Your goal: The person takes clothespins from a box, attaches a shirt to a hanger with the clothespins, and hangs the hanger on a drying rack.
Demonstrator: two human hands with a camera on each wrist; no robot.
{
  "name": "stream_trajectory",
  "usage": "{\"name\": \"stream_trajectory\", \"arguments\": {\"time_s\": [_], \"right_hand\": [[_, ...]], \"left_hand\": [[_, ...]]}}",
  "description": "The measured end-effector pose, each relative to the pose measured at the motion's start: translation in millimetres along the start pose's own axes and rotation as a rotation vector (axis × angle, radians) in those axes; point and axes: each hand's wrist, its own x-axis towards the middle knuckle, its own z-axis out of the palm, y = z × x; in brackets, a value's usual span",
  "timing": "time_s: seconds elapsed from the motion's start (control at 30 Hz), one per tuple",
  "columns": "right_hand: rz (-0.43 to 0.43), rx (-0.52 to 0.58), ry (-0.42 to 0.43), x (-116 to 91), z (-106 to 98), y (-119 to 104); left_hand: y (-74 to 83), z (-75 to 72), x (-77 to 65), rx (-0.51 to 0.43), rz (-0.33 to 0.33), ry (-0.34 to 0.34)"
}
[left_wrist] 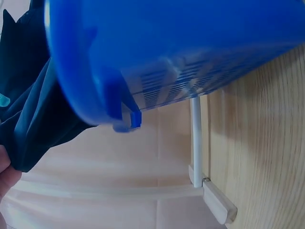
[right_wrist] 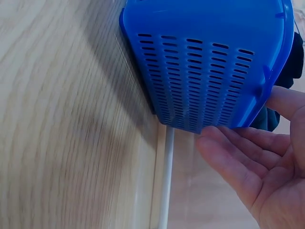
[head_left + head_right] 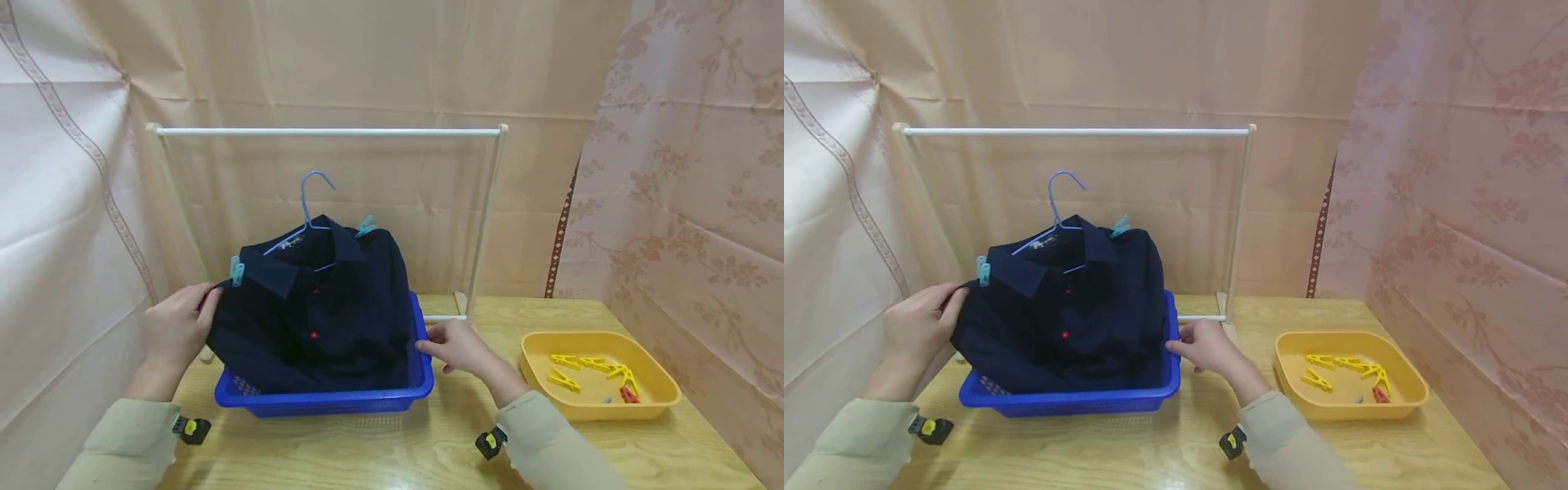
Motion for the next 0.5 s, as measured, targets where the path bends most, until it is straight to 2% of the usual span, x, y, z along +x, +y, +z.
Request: {"name": "stream_trajectory", "arguments": {"time_s": [0.2, 0.5], "right_hand": [[-0.016, -0.067, -0.001, 1, 9, -9], [-0.006, -0.134, -0.025, 0, 14, -24]], "left_hand": [[-5.4, -3.2, -2.9, 0.011, -0.053, -0.014], [-12.5, -7.8, -0.5, 0.028, -0.063, 0.018]]}}
